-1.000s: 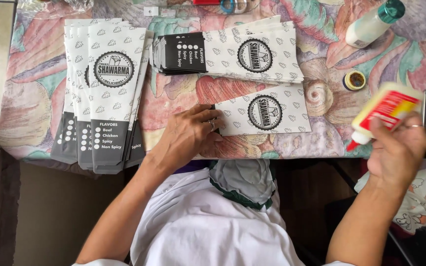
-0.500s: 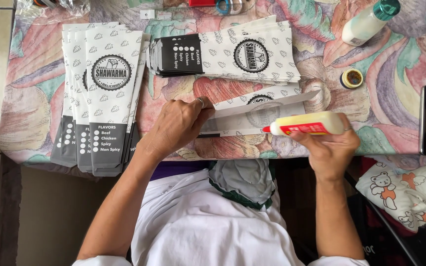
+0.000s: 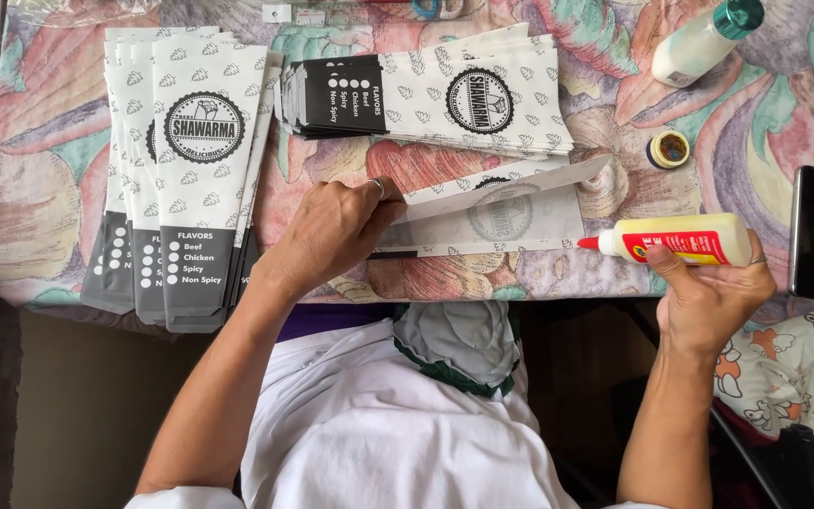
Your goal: The person applies glue to the edges of printed paper sleeves and folds them to form flat packaging.
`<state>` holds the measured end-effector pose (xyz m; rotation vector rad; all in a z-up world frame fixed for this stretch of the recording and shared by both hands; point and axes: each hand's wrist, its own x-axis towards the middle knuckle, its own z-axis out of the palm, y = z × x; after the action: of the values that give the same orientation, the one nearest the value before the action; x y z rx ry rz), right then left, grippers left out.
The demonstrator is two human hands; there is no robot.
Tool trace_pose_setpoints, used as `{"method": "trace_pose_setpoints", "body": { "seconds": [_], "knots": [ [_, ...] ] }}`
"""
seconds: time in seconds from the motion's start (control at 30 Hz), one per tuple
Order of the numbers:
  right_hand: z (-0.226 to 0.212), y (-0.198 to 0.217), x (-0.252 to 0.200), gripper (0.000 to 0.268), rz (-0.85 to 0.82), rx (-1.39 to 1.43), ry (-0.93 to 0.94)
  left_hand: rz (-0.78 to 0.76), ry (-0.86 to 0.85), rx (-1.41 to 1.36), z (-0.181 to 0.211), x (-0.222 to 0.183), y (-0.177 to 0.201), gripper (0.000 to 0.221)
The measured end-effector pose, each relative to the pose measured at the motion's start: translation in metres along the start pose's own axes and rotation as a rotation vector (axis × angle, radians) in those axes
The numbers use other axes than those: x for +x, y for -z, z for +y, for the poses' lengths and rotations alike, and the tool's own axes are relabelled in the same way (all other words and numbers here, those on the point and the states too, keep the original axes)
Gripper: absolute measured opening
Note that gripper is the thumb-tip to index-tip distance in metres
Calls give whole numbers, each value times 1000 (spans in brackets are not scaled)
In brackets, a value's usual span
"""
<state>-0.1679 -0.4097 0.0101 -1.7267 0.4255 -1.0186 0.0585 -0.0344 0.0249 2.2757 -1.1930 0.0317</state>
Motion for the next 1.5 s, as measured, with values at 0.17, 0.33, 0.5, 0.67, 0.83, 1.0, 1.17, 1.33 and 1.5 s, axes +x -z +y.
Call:
{"method": "trace_pose_setpoints", "body": {
  "seconds": [0.17,0.33,0.5,0.67,0.83,1.0,1.17,1.33,1.5],
  "knots": [
    [-11,-20,-9,49,-42,16,7,-29,12,-29,-1,3,1,41],
    [-13,-66,-29,38,-119,42,-18,-45,30,-87,5,8,13,37],
    [-37,-130,-53,47,-248,256,-7,-69,74,-196,6,14,19,18],
    [-63,-179,-72,44,-348,280,-15,-68,93,-278,3,18,23,16],
    [-80,-218,-88,42,-388,365,-18,-83,92,-304,-3,22,22,17],
    [-46,-212,-92,44,-384,438,-109,-166,102,-332,-7,25,27,19],
    [-47,-123,-36,42,-136,518,-197,-138,45,-211,21,4,21,16],
    [-37,-45,21,43,15,126,-155,32,-129,-18,36,-23,-3,32],
    [-39,-29,39,42,-350,-588,-122,208,-188,-48,46,-35,11,28]
  ]
}}
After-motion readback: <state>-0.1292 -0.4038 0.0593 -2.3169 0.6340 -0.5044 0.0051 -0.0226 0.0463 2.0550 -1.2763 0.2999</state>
